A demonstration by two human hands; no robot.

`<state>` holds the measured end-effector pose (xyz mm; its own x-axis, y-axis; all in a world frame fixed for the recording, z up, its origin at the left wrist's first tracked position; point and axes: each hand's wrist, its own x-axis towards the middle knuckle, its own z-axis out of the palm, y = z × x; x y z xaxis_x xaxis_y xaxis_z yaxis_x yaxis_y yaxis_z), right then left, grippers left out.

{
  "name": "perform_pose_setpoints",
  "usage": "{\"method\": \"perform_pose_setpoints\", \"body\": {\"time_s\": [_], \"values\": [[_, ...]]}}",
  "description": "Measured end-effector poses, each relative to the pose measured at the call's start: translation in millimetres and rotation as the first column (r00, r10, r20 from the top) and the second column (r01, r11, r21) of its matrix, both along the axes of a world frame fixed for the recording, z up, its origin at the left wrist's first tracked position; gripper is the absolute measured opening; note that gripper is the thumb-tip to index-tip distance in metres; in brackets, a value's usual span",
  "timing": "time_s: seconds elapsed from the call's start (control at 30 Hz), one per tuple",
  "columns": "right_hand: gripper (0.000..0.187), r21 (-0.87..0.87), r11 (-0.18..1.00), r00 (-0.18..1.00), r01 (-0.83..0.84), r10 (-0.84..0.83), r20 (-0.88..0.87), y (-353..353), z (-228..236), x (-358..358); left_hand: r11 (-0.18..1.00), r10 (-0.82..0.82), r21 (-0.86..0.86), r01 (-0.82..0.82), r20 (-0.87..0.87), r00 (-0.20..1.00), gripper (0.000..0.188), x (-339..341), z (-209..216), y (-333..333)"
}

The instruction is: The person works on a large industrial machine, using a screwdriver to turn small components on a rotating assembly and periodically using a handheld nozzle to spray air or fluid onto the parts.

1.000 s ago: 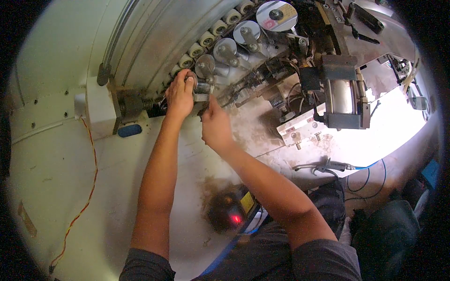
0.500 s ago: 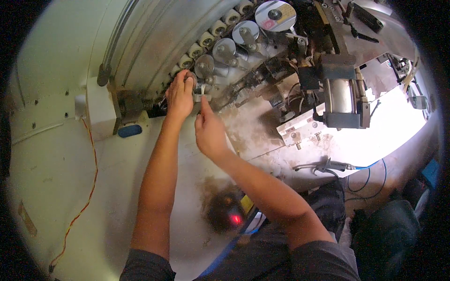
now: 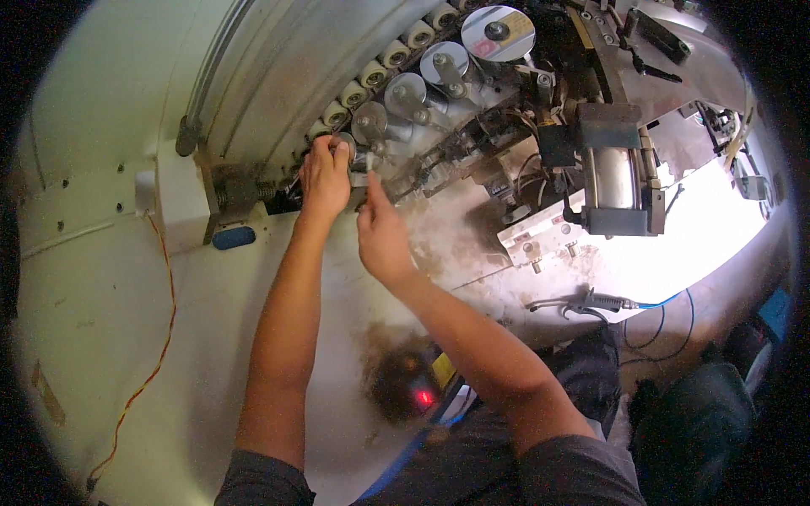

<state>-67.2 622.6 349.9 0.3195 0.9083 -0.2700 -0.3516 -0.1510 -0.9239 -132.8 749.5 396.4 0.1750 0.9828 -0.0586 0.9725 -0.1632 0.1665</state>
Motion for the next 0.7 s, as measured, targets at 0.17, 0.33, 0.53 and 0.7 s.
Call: {"method": "perform_pose_setpoints", "body": {"time_s": [0.17,0.33,0.53,0.7], "values": [[0.054,-0.114,0.991,0.995,-0.069,0.059,-0.086,-2,13,1,0.998,-0.014,0.053,0.013,0.006,1.0,0.041,0,1,-1],[0.053,-0.114,0.992,0.988,-0.051,0.034,-0.148,2,7,1,1.0,-0.026,-0.001,0.026,0.003,1.0,0.042,8,5,-2],[0.052,-0.081,0.995,0.998,-0.055,0.053,-0.029,-2,9,5,1.0,0.003,0.011,-0.003,-0.039,0.999,0.043,6,3,-1],[0.054,0.016,1.0,1.0,-0.004,0.004,0.0,-11,18,0,0.997,-0.034,0.074,0.037,-0.033,0.999,0.045,-3,-2,1]]}}
